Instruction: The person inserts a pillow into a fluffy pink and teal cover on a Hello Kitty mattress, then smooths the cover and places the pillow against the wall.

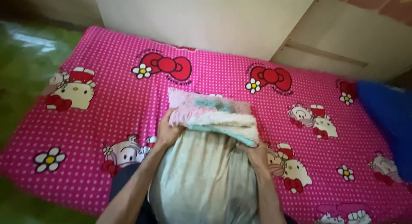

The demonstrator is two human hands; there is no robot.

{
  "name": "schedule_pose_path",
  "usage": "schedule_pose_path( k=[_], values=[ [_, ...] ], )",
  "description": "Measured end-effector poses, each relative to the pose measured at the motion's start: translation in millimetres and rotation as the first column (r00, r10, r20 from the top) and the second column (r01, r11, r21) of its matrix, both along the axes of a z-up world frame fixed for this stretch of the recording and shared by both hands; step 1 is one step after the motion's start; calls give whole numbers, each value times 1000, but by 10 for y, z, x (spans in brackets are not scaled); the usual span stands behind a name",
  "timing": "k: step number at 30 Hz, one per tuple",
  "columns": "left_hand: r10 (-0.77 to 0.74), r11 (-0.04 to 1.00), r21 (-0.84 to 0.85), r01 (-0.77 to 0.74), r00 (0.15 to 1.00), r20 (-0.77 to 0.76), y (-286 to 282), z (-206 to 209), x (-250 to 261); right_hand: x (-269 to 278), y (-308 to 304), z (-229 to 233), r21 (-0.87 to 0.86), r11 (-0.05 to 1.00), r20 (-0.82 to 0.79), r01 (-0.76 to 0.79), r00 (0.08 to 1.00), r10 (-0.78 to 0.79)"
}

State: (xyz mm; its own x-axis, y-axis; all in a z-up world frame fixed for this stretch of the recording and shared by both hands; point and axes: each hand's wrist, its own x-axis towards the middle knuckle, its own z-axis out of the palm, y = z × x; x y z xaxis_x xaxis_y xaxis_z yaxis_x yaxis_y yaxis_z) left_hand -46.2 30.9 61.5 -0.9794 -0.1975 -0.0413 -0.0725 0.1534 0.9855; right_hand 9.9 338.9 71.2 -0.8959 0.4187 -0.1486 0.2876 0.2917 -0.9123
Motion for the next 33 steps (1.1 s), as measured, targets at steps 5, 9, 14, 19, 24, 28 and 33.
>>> schedule_pose_path(
  k=[5, 9, 14, 19, 24, 28, 33],
  values=[
    [-36, 996, -86, 12, 956, -290, -30, 621, -796, -613, 7, 68, -153, 984, -180, 93, 976, -120],
    [-156, 930, -366, -6, 898, -412, -110, 1349, -1116, -937, -427, 416, -196, 960, -156, 200, 960, -231],
    [-146, 864, -502, 36, 973, -181, -297, 1013, -1130, -1018, -587, -87, -214, 951, -90, 224, 965, -248],
    [-130, 881, -450, 143, 990, 58, -564, 27, -855, -566, -743, 155, -49, 997, 131, 63, 990, -56],
    [-139, 898, -408, 163, 986, 88, -817, -298, -794, -762, -463, -175, 561, 801, -215, -209, 898, 385],
    [-204, 840, -481, 250, 968, 147, -866, 27, -656, -823, -1215, 357, 682, 678, -326, -273, 717, 616],
    [-250, 940, -193, 280, 954, 164, -1038, 68, -543, -1062, -2198, 587, 774, 303, 197, -556, 666, 720]
  ],
)
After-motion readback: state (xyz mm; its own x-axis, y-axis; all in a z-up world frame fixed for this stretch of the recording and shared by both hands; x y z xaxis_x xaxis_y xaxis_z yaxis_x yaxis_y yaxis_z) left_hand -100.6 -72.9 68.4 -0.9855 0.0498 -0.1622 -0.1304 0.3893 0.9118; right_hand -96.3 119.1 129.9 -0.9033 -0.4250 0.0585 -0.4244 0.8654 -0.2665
